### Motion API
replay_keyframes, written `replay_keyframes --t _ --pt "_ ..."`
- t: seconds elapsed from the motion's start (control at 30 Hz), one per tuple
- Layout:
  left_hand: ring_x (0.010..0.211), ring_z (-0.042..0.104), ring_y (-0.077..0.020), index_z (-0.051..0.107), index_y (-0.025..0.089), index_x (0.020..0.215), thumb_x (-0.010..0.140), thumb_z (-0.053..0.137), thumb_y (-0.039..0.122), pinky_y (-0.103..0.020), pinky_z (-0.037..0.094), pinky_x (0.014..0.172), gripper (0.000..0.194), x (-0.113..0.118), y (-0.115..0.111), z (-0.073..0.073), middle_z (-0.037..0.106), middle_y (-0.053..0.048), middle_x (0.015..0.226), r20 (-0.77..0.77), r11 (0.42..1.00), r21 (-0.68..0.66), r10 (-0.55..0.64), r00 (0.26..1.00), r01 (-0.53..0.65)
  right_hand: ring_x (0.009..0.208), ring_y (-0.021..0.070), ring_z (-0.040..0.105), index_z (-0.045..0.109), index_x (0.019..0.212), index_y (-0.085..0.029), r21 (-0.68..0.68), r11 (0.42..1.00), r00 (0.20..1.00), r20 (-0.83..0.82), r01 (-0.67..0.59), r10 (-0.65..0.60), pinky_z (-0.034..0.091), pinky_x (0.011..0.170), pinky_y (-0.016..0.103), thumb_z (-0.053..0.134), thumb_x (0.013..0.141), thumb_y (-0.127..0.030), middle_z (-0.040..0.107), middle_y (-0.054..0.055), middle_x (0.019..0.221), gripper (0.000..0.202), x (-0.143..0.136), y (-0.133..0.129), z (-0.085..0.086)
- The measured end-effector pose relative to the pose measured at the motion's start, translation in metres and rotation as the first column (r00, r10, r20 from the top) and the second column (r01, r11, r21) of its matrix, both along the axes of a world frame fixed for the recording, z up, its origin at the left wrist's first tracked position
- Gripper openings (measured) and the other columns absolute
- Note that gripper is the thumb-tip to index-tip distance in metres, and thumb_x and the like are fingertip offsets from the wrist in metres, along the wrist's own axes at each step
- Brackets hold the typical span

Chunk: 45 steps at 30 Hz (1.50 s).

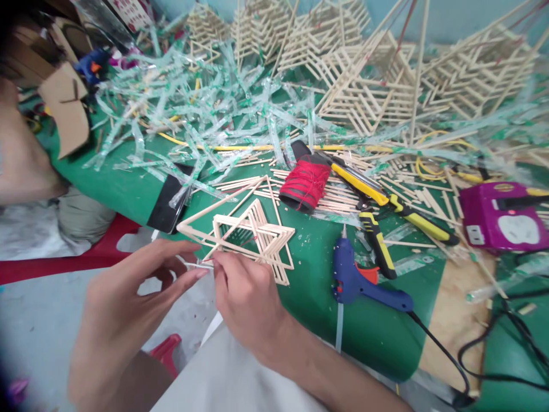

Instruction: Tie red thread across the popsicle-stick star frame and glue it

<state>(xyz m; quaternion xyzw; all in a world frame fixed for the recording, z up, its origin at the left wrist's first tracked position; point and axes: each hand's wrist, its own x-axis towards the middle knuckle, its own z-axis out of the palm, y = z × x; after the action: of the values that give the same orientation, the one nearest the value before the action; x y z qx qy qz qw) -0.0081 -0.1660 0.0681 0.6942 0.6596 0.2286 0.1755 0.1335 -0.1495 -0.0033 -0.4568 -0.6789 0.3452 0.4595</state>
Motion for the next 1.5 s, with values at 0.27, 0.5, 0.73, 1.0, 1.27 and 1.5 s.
replay_keyframes --t 0.27,0.5,0.73,1.0,1.27,1.5 --pt "0.082 0.067 -0.0044 0.065 0.023 0.099 0.092 0.067 0.008 -0.012 0.050 0.077 0.016 0.002 0.000 -0.001 0.072 0.006 0.096 -0.027 0.994 0.055 -0.094 0.995 0.095 0.057 0.0098 0.064 0.074 0.090 -0.011 -0.031 0.999 1.000 0.006 -0.011 0.011 0.049 0.059 0.021 0.061 0.090 -0.006 0.074 0.001 0.071 0.015 0.001 0.000 0.001" --pt "0.065 0.060 -0.0038 0.066 0.020 0.093 0.092 0.069 0.015 -0.015 0.047 0.064 0.006 0.002 0.000 -0.004 0.071 0.006 0.086 -0.095 0.998 0.044 -0.051 0.994 0.055 0.061 0.0104 0.066 0.075 0.090 -0.013 -0.042 0.999 0.999 -0.018 -0.034 0.033 0.050 0.060 0.021 0.060 0.091 -0.005 0.075 0.002 0.074 0.017 0.002 -0.001 0.002" --pt "0.074 0.066 -0.0051 0.068 0.021 0.097 0.095 0.065 0.016 -0.015 0.046 0.065 0.006 -0.003 -0.003 -0.006 0.074 0.006 0.089 -0.118 0.995 -0.014 -0.097 0.988 0.096 0.069 0.0127 0.072 0.076 0.094 -0.012 -0.040 0.998 0.999 -0.029 -0.041 0.040 0.055 0.068 0.021 0.060 0.092 -0.007 0.078 0.004 0.080 0.017 0.002 0.000 0.000" --pt "0.063 0.058 -0.0054 0.067 0.021 0.091 0.093 0.066 0.015 -0.018 0.045 0.062 0.006 0.003 -0.003 -0.001 0.070 0.007 0.080 -0.107 0.999 0.009 -0.044 0.993 0.046 0.051 0.0094 0.060 0.069 0.112 -0.015 -0.223 0.970 0.995 -0.041 -0.095 0.088 0.047 0.049 0.020 0.052 0.095 -0.014 0.072 0.001 0.071 0.024 0.012 -0.008 0.007" --pt "0.065 0.067 -0.0073 0.067 0.023 0.091 0.096 0.062 0.019 -0.018 0.048 0.059 0.008 0.002 0.000 -0.001 0.075 0.006 0.082 -0.144 0.997 0.042 -0.062 0.988 0.069 0.047 0.0066 0.048 0.058 0.138 -0.016 -0.656 0.599 0.862 -0.493 -0.459 0.121 0.042 0.047 0.020 0.048 0.098 -0.023 0.059 -0.004 0.064 0.042 0.024 -0.016 0.020" --pt "0.062 0.065 -0.0083 0.066 0.023 0.092 0.095 0.062 0.018 -0.020 0.050 0.060 0.007 0.002 0.000 0.001 0.074 0.005 0.081 -0.172 0.998 0.057 -0.025 0.985 0.035 0.039 0.0047 0.046 0.055 0.139 -0.013 -0.668 0.347 0.680 -0.725 -0.658 -0.108 0.035 0.041 0.017 0.059 0.092 -0.031 0.058 -0.007 0.060 0.050 0.021 -0.004 0.031"
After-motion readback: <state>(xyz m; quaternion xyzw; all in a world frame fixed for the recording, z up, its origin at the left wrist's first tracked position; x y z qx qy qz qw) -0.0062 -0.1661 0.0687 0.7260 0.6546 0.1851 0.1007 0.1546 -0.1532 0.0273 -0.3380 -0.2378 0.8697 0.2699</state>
